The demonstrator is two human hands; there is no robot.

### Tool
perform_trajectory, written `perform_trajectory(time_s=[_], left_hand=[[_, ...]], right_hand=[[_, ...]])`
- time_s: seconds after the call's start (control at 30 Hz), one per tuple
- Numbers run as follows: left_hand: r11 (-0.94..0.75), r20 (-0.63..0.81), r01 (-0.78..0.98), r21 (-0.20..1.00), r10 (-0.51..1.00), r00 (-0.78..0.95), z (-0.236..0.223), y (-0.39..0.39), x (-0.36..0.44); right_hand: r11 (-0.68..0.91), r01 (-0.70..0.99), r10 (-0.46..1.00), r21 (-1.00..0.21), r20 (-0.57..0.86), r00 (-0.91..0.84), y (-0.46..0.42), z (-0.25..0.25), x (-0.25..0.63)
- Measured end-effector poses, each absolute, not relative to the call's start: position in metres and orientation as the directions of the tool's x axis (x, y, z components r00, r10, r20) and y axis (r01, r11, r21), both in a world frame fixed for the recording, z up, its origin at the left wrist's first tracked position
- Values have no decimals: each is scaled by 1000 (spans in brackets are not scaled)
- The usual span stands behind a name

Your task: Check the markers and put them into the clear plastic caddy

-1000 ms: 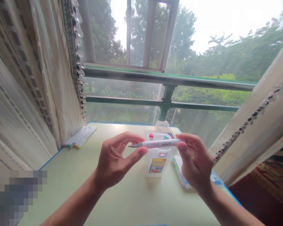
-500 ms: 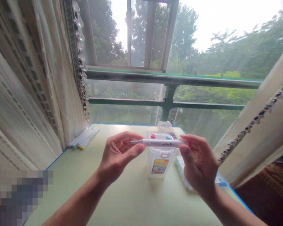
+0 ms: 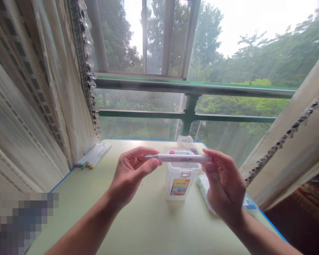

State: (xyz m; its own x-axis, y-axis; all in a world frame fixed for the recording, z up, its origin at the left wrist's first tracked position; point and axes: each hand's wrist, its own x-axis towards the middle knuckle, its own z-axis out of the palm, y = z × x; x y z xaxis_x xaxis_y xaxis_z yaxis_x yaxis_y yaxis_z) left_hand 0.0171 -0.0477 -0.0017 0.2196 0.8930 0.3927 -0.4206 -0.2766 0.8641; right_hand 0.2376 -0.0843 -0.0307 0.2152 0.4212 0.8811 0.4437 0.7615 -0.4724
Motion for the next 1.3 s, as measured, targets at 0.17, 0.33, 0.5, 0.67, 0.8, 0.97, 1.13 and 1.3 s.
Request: perform_trajectory(time_s=[0.17,0.33,0.5,0.67,0.8,0.97,1.13,1.3], left_hand=[[-255,392,-464,848,892,227,0,-46,17],[-269,394,-432,861,890,229,1,-46,16],[-262,385,-423,868,892,236,1,-46,16],[-259,376,-416,872,898,228,2,-47,16],[-263,376,-406,876,897,231,3,-48,16],[-273,380,-398,876,898,222,3,-47,16],[-257,375,-413,874,897,235,2,-45,16],[-248,364,-412,877,902,234,2,-46,16]], right_hand=[[772,465,409,-433,899,158,-84,-28,239],[785,438,411,-439,897,162,-83,-26,239],[783,436,415,-443,895,164,-83,-25,239],[773,446,430,-450,890,153,-83,-26,240],[774,437,438,-458,886,152,-83,-27,241],[775,409,444,-482,875,190,-83,-28,238],[779,387,440,-493,870,223,-83,-28,236],[768,396,449,-504,864,228,-83,-28,237]])
